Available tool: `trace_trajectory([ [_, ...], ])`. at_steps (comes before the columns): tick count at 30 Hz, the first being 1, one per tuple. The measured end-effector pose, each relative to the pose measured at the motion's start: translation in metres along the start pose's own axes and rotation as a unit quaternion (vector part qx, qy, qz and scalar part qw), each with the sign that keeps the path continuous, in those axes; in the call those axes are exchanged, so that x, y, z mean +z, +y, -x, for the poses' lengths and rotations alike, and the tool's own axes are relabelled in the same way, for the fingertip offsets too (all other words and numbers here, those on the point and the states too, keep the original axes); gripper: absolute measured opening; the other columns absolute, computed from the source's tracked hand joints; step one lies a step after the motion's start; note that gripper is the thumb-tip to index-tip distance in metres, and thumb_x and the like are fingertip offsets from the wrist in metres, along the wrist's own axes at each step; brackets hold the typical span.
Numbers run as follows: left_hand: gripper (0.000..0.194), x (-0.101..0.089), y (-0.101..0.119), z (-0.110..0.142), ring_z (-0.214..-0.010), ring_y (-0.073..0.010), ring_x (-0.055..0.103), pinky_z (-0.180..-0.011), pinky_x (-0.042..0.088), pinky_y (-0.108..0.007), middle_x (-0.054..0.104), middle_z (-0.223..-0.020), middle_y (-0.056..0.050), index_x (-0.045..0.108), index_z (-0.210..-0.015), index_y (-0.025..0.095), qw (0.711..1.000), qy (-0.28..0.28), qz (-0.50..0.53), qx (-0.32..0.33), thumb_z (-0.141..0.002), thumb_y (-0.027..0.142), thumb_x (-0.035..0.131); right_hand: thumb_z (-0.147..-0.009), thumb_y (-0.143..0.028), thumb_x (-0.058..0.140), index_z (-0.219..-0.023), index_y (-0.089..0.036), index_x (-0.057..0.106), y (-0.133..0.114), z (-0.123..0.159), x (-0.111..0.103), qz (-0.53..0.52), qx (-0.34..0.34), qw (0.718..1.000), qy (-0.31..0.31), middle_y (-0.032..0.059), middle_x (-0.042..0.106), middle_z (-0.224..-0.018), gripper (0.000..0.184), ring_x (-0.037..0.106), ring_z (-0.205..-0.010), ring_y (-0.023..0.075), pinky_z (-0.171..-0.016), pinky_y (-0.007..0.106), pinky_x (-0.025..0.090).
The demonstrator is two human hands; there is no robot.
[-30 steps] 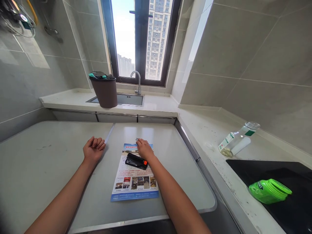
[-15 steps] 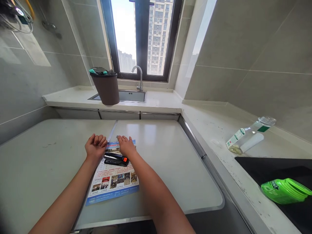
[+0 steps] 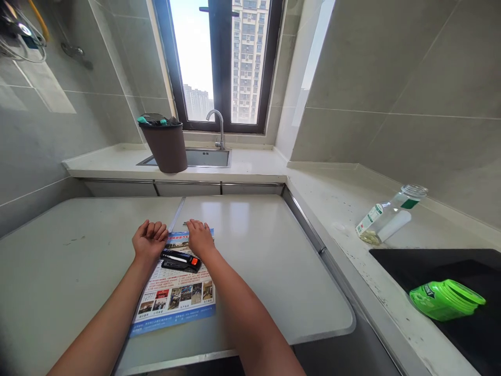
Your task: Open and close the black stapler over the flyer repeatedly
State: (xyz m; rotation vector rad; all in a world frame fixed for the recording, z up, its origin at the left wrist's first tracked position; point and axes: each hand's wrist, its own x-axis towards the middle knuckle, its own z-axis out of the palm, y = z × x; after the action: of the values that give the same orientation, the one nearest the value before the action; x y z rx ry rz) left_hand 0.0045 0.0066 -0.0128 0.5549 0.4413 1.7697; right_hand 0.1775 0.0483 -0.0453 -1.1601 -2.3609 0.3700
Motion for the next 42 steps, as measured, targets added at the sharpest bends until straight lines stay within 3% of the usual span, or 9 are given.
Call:
trace_trajectory([
  [3,0.054,0.000,0.000,0.000,-0.043,-0.0078,0.029,-0.041,0.025,-0.024,0.025,-0.050,0.004,0.019,-0.055,0.019,1.000,0.000,0.000,0.000,-0.088,0.026,0.061,-0.101,-0.030,0.040,-0.122,-0.022,0.063,0.008,0.006,-0.021,-0.003,0.053,0.997,0.064,0.0092,0.067,-0.123,0.032,0.058,-0.116,0.0230,-0.097,0.034,0.045],
  [7,0.053,-0.002,0.000,0.000,-0.043,-0.0082,0.030,-0.041,0.024,-0.025,0.025,-0.050,0.004,0.019,-0.055,0.019,1.000,0.010,0.002,0.003,-0.087,0.026,0.061,-0.099,-0.036,0.044,-0.083,-0.021,0.073,0.057,0.027,-0.059,0.044,0.150,0.988,0.011,0.0082,0.073,-0.082,0.037,0.066,-0.078,0.0208,-0.070,0.027,0.046],
  [13,0.052,-0.003,0.000,-0.002,-0.042,-0.0087,0.030,-0.040,0.024,-0.026,0.025,-0.049,0.004,0.019,-0.055,0.020,1.000,0.007,0.018,0.011,-0.087,0.024,0.060,-0.091,-0.029,0.051,-0.086,-0.020,0.078,0.174,0.095,-0.129,0.195,0.292,0.934,0.068,0.0137,0.075,-0.083,0.029,0.070,-0.076,0.0222,-0.066,0.028,0.046],
  [17,0.053,-0.003,0.000,-0.002,-0.042,-0.0086,0.029,-0.040,0.024,-0.026,0.024,-0.050,0.004,0.019,-0.055,0.020,1.000,0.011,0.022,0.012,-0.087,0.024,0.061,-0.092,-0.030,0.046,-0.090,-0.020,0.078,0.216,0.133,-0.157,0.235,0.358,0.899,0.088,0.0170,0.075,-0.088,0.034,0.070,-0.078,0.0250,-0.068,0.031,0.047],
  [23,0.053,-0.003,0.000,0.000,-0.043,-0.0082,0.030,-0.041,0.024,-0.025,0.024,-0.050,0.005,0.019,-0.055,0.019,1.000,0.024,0.004,0.013,-0.087,0.026,0.062,-0.094,-0.032,0.044,-0.084,-0.022,0.075,0.220,0.148,-0.158,0.219,0.320,0.918,0.083,0.0123,0.073,-0.093,0.034,0.067,-0.078,0.0208,-0.064,0.027,0.039],
  [29,0.052,-0.002,0.000,0.000,-0.043,-0.0081,0.029,-0.041,0.023,-0.025,0.025,-0.050,0.005,0.020,-0.055,0.019,1.000,0.004,0.013,0.010,-0.086,0.024,0.061,-0.092,-0.035,0.047,-0.074,-0.021,0.069,0.223,0.149,-0.160,0.200,0.317,0.922,0.093,0.0089,0.071,-0.083,0.032,0.061,-0.071,0.0194,-0.056,0.027,0.027],
  [42,0.051,-0.003,-0.001,0.000,-0.045,-0.0079,0.029,-0.042,0.022,-0.025,0.025,-0.051,0.004,0.022,-0.055,0.018,1.000,-0.006,0.017,0.010,-0.086,0.025,0.061,-0.091,-0.037,0.050,-0.069,-0.021,0.065,0.222,0.149,-0.163,0.166,0.345,0.919,0.096,0.0041,0.062,-0.068,0.031,0.049,-0.064,0.0160,-0.057,0.028,0.021],
])
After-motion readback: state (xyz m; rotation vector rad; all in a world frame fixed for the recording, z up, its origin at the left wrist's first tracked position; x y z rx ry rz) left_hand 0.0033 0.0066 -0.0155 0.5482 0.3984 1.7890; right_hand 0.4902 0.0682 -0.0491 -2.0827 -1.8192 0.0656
